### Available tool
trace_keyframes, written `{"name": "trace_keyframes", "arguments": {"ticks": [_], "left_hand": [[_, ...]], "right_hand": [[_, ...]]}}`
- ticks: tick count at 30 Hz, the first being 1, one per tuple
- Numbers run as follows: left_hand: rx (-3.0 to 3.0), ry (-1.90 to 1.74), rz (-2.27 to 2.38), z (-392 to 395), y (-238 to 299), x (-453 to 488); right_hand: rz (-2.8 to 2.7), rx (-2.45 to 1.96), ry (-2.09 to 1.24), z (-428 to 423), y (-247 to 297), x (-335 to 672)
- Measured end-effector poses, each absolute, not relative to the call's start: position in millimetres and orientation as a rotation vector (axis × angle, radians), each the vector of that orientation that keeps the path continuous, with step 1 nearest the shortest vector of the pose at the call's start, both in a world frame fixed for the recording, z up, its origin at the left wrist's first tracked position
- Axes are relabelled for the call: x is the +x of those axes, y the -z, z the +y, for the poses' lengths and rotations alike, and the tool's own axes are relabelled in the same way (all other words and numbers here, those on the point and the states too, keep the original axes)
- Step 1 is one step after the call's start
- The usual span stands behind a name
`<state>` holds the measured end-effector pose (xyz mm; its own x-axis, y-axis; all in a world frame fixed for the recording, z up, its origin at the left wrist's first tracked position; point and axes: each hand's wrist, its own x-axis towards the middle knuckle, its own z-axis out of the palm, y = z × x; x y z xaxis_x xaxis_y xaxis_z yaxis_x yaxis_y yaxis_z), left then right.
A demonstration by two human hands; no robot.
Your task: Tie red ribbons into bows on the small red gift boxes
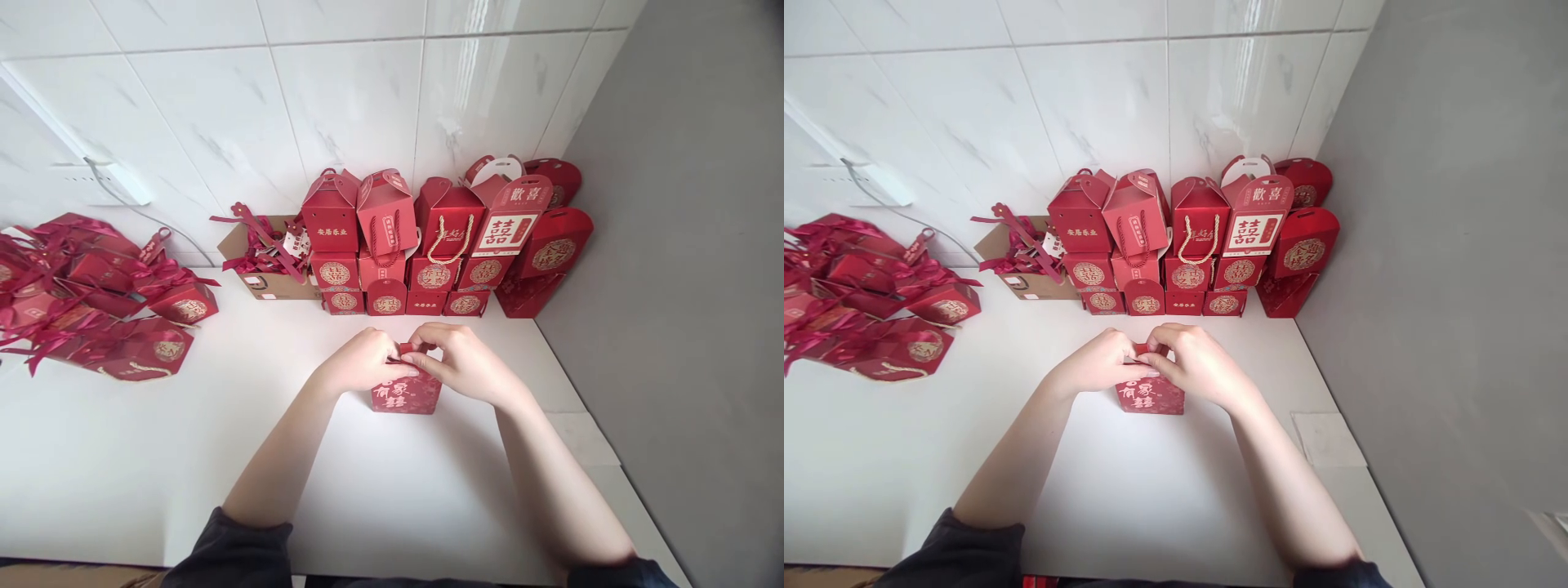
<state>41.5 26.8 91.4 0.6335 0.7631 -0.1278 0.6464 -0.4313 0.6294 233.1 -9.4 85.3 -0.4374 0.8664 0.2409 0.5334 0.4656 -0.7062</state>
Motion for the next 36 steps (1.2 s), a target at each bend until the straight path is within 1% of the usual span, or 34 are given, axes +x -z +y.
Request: {"name": "trace_keyframes", "arguments": {"ticks": [5,13,20,23,27,30,33,36], "left_hand": [[2.277,-0.228,1.07,29,-92,41],[2.245,-0.103,1.105,38,-102,16],[2.184,-0.157,1.286,42,-106,-7],[2.048,-0.209,1.27,43,-85,-14],[1.793,-0.354,1.097,39,-36,-25],[1.774,-0.499,1.15,26,-2,-36],[1.814,-0.601,1.232,10,14,-47],[1.782,-0.694,1.362,3,18,-66]], "right_hand": [[-2.118,-1.173,-0.623,-8,-84,230],[-2.017,-1.156,-0.663,-11,-93,234],[-2.008,-1.172,-0.647,-12,-96,240],[-2.018,-1.178,-0.63,-13,-99,242],[-2.021,-1.177,-0.617,-15,-101,245],[-2.037,-1.17,-0.634,-16,-101,244],[-2.072,-1.145,-0.665,-19,-100,241],[-2.117,-1.124,-0.672,-23,-98,234]]}}
